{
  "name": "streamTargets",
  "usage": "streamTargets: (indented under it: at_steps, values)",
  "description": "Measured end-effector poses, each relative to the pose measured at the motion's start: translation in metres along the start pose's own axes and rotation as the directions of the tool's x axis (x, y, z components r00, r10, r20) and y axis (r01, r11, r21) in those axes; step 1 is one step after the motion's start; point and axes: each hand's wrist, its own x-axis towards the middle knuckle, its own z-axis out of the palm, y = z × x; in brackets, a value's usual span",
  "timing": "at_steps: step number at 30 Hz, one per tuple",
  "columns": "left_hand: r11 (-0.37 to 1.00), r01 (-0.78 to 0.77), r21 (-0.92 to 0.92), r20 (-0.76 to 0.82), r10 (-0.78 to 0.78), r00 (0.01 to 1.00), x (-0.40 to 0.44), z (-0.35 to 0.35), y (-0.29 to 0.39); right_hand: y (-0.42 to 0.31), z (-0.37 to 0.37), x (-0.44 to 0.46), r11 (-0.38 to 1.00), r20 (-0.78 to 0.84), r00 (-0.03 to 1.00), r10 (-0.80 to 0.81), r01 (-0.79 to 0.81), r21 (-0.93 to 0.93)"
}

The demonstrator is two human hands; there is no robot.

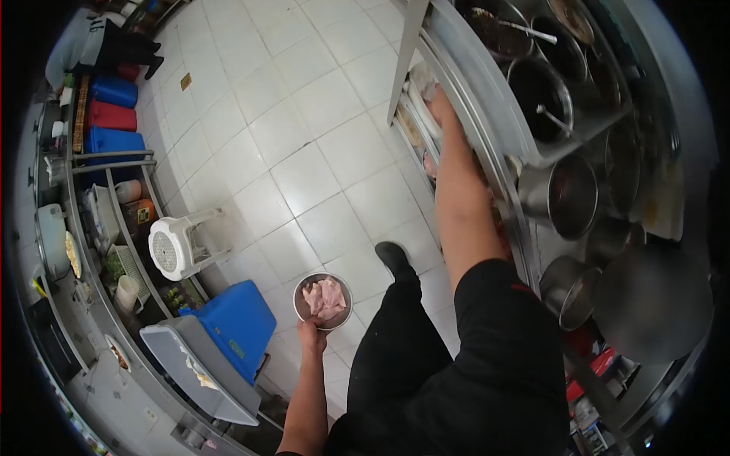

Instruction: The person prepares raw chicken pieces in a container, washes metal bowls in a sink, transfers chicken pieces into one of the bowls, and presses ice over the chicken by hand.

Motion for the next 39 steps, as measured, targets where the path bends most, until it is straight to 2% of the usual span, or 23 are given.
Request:
streamTargets:
  at_steps: [3,6,8,11,13,14,16,17,18,19,22,23,25,26,28,29,30,31,33,35,36,37,39]
  values:
    - [0.998,-0.025,0.062,-0.059,0.029,0.998,-0.034,0.107,0.055,0.011,0.026,0.004,0.967,-0.265,0.963,-0.056,0.119,0.226]
    - [0.984,-0.101,0.144,0.045,0.096,0.994,-0.005,0.158,0.071,0.021,0.008,-0.014,0.864,-0.453,0.89,0.055,0.185,0.468]
    - [0.968,-0.178,0.176,0.162,0.15,0.975,0.027,0.198,0.081,0.028,-0.009,-0.029,0.727,-0.515,0.842,0.162,0.251,0.639]
    - [0.947,-0.225,0.229,0.256,0.165,0.953,0.013,0.295,0.128,0.028,-0.034,-0.06,0.327,-0.409,0.854,0.321,0.306,0.894]
    - [0.901,-0.385,0.198,0.398,0.285,0.872,0.03,0.336,0.137,0.017,-0.049,-0.091,-0.015,-0.221,0.921,0.32,0.238,0.971]
    - [0.889,-0.407,0.21,0.435,0.288,0.853,0.032,0.355,0.146,0.008,-0.056,-0.11,-0.155,-0.113,0.961,0.252,0.156,0.976]
    - [0.881,-0.43,0.198,0.477,0.296,0.827,0.013,0.372,0.159,-0.016,-0.064,-0.153,-0.245,0.098,0.995,0.022,-0.09,0.965]
    - [0.914,-0.362,0.184,0.487,0.235,0.841,-0.011,0.376,0.17,-0.03,-0.068,-0.177,-0.037,0.11,0.99,-0.084,-0.114,0.993]
    - [0.939,-0.299,0.169,0.498,0.18,0.848,-0.03,0.376,0.179,-0.043,-0.075,-0.2,0.317,0.063,0.983,-0.172,-0.006,0.949]
    - [0.937,-0.317,0.145,0.504,0.206,0.839,-0.045,0.371,0.181,-0.054,-0.081,-0.224,0.612,0.043,0.962,-0.27,0.136,0.779]
    - [0.919,-0.378,0.112,0.519,0.27,0.811,-0.078,0.333,0.181,-0.079,-0.08,-0.29,0.671,-0.1,0.958,-0.27,0.262,0.694]
    - [0.91,-0.402,0.104,0.534,0.29,0.795,-0.088,0.316,0.181,-0.085,-0.087,-0.312,0.662,-0.13,0.954,-0.271,0.283,0.694]
    - [0.914,-0.387,0.126,0.53,0.267,0.805,-0.126,0.277,0.177,-0.092,-0.108,-0.371,0.753,-0.145,0.96,-0.239,0.277,0.597]
    - [0.919,-0.388,0.069,0.563,0.285,0.776,-0.132,0.255,0.17,-0.087,-0.091,-0.387,0.687,-0.228,0.918,-0.324,0.394,0.61]
    - [0.887,-0.453,0.086,0.637,0.301,0.71,-0.128,0.214,0.148,-0.096,-0.095,-0.439,0.611,-0.125,0.902,-0.413,0.377,0.697]
    - [0.877,-0.47,0.103,0.682,0.282,0.675,-0.144,0.196,0.139,-0.096,-0.082,-0.46,0.619,-0.161,0.885,-0.436,0.425,0.661]
    - [0.853,-0.514,0.089,0.724,0.299,0.622,-0.154,0.179,0.124,-0.093,-0.046,-0.477,0.799,-0.229,0.894,-0.385,0.447,0.402]
    - [0.846,-0.519,0.121,0.755,0.261,0.602,-0.164,0.163,0.108,-0.101,-0.05,-0.512,0.878,-0.145,0.943,-0.3,0.333,0.345]
    - [0.828,-0.523,0.201,0.792,0.176,0.584,-0.182,0.126,0.069,-0.094,-0.06,-0.596,0.925,-0.022,0.976,-0.217,0.212,0.315]
    - [0.796,-0.543,0.266,0.834,0.092,0.544,-0.205,0.095,0.028,-0.076,-0.055,-0.665,0.924,0.033,0.98,-0.196,0.174,0.341]
    - [0.799,-0.51,0.32,0.826,0.029,0.563,-0.216,0.074,0.01,-0.063,-0.043,-0.696,0.918,-0.05,0.964,-0.26,0.263,0.298]
    - [0.798,-0.476,0.37,0.809,-0.024,0.588,-0.226,0.055,-0.006,-0.049,-0.036,-0.727,0.917,-0.077,0.973,-0.217,0.231,0.325]
    - [0.749,-0.509,0.424,0.821,-0.08,0.565,-0.247,0.03,-0.045,-0.018,-0.024,-0.785,0.914,-0.149,0.975,-0.164,0.207,0.349]
